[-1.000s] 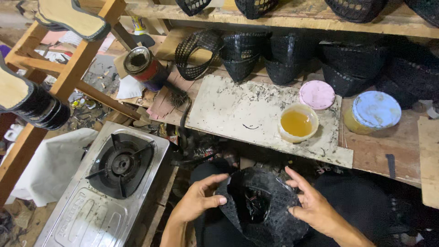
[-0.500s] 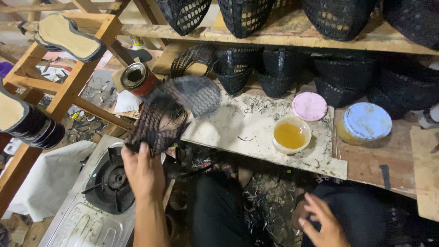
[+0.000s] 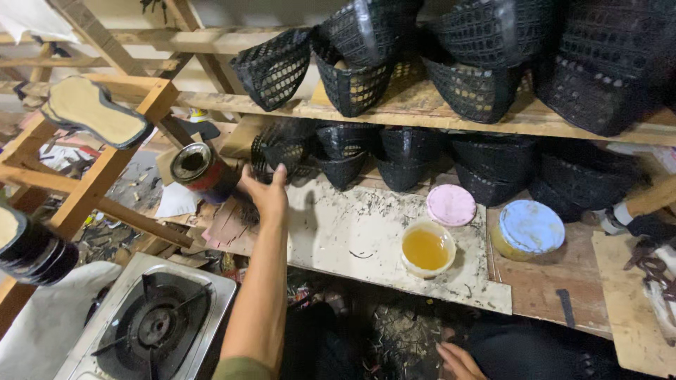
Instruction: The person repeatedly dips fingers into a small container of yellow liquid and rubs it onto the surface of a black mesh shoe upper held in the other hand. The person turns the upper over to treat different areas and then places it on a nearby pile of similar uppers.
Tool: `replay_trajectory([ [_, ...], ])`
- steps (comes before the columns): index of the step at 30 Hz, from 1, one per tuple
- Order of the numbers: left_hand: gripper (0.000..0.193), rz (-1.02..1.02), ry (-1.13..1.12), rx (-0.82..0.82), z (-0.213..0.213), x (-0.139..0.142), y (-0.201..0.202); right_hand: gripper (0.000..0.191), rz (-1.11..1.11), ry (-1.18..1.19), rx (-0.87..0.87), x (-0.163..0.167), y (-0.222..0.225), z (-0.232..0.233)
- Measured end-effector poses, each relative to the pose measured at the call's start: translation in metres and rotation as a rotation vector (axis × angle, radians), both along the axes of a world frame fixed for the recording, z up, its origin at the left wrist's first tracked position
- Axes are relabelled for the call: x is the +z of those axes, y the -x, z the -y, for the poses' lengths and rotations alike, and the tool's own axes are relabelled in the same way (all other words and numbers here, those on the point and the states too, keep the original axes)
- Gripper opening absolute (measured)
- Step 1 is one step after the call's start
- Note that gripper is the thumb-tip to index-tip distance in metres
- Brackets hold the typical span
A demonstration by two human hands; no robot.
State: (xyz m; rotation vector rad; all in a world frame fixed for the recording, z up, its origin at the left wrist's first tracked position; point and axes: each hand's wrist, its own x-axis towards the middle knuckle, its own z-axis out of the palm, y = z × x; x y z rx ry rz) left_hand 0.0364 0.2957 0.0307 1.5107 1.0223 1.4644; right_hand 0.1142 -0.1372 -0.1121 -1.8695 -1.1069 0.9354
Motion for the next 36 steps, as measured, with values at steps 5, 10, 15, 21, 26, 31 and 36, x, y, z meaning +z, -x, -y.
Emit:
replay_trajectory([
  [5, 0.074, -0.007, 0.079, -0.196, 0.070, -0.037, 0.039, 0.060, 0.051, 0.161, 0.196, -0.002, -0.005, 0.000],
  [10, 0.047, 0.173, 0.394, -0.349, 0.180, -0.099, 0.089, 0.075, 0.041, 0.339, -0.102, -0.010, 0.017, 0.010],
  [15, 0.059, 0.311, 0.510, -0.488, 0.254, -0.134, 0.108, 0.096, -0.861, -0.268, -0.238, 0.002, 0.037, 0.011],
  [21, 0.077, 0.334, 0.206, -0.739, 0.288, -0.076, 0.098, 0.116, -1.448, -0.678, -0.206, 0.054, 0.062, 0.007],
  [26, 0.080, 0.002, -0.123, -1.124, 0.344, -0.023, 0.059, 0.117, -1.255, -0.775, -0.158, 0.067, 0.072, -0.015],
  [31, 0.068, -0.042, -0.455, -1.081, 0.399, -0.033, 0.041, 0.114, -1.115, -1.189, -0.318, 0.081, 0.054, -0.017],
  [36, 0.062, -0.271, -0.751, -1.058, 0.411, -0.076, 0.053, 0.112, -0.826, -1.273, -0.459, 0.135, 0.038, 0.019],
])
